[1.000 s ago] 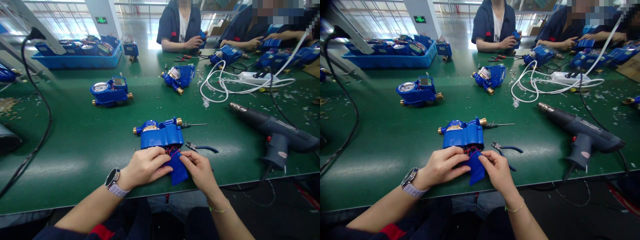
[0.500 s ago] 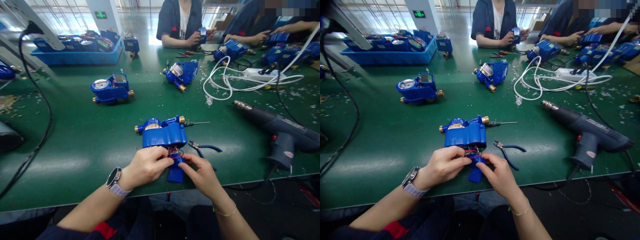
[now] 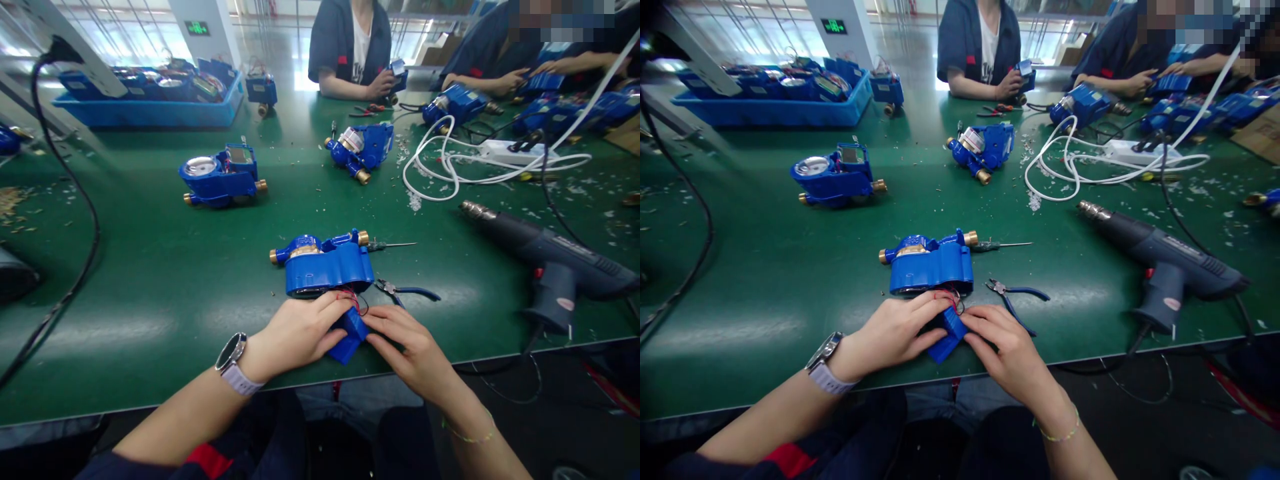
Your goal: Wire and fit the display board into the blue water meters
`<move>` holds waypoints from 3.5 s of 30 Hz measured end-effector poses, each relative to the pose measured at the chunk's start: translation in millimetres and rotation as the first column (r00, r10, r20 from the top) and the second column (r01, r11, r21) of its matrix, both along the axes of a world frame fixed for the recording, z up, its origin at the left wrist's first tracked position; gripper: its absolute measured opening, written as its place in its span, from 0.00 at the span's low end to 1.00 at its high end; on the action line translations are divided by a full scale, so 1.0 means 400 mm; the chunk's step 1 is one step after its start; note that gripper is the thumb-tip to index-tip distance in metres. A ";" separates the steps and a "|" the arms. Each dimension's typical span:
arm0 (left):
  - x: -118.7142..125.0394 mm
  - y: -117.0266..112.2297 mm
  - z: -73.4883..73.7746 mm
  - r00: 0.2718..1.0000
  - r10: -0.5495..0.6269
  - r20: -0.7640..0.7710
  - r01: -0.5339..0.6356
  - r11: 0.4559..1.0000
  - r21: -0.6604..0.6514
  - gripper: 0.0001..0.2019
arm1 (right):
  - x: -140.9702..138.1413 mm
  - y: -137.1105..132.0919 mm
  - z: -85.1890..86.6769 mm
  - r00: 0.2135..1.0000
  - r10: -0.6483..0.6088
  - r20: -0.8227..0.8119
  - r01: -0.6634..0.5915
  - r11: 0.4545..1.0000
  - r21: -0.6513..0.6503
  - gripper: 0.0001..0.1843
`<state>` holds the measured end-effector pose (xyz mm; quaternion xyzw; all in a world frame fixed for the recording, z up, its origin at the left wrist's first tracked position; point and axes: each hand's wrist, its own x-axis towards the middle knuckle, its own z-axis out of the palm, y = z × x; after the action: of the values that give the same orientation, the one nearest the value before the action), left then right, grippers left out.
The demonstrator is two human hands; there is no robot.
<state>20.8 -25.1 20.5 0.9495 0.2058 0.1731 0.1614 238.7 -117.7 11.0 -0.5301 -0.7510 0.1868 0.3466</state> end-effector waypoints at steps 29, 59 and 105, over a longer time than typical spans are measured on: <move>0.022 0.015 -0.027 0.992 0.050 0.113 -0.042 0.997 -0.067 0.19 | 0.131 -0.055 0.040 0.838 -0.283 0.467 0.140 0.938 0.317 0.18; 0.025 0.016 -0.038 0.972 0.083 0.221 -0.054 0.990 -0.134 0.15 | 0.034 -0.023 -0.007 0.786 -0.359 0.504 0.131 0.893 0.431 0.14; 0.030 0.018 -0.043 0.972 0.073 0.222 -0.044 0.990 -0.134 0.15 | 0.082 -0.045 -0.080 0.743 -0.532 -0.406 0.473 0.847 -0.243 0.12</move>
<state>32.7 -18.0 3.2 0.9048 0.2245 0.2713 0.2394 271.5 -135.7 -20.8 -0.6739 -0.4629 0.2524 0.5175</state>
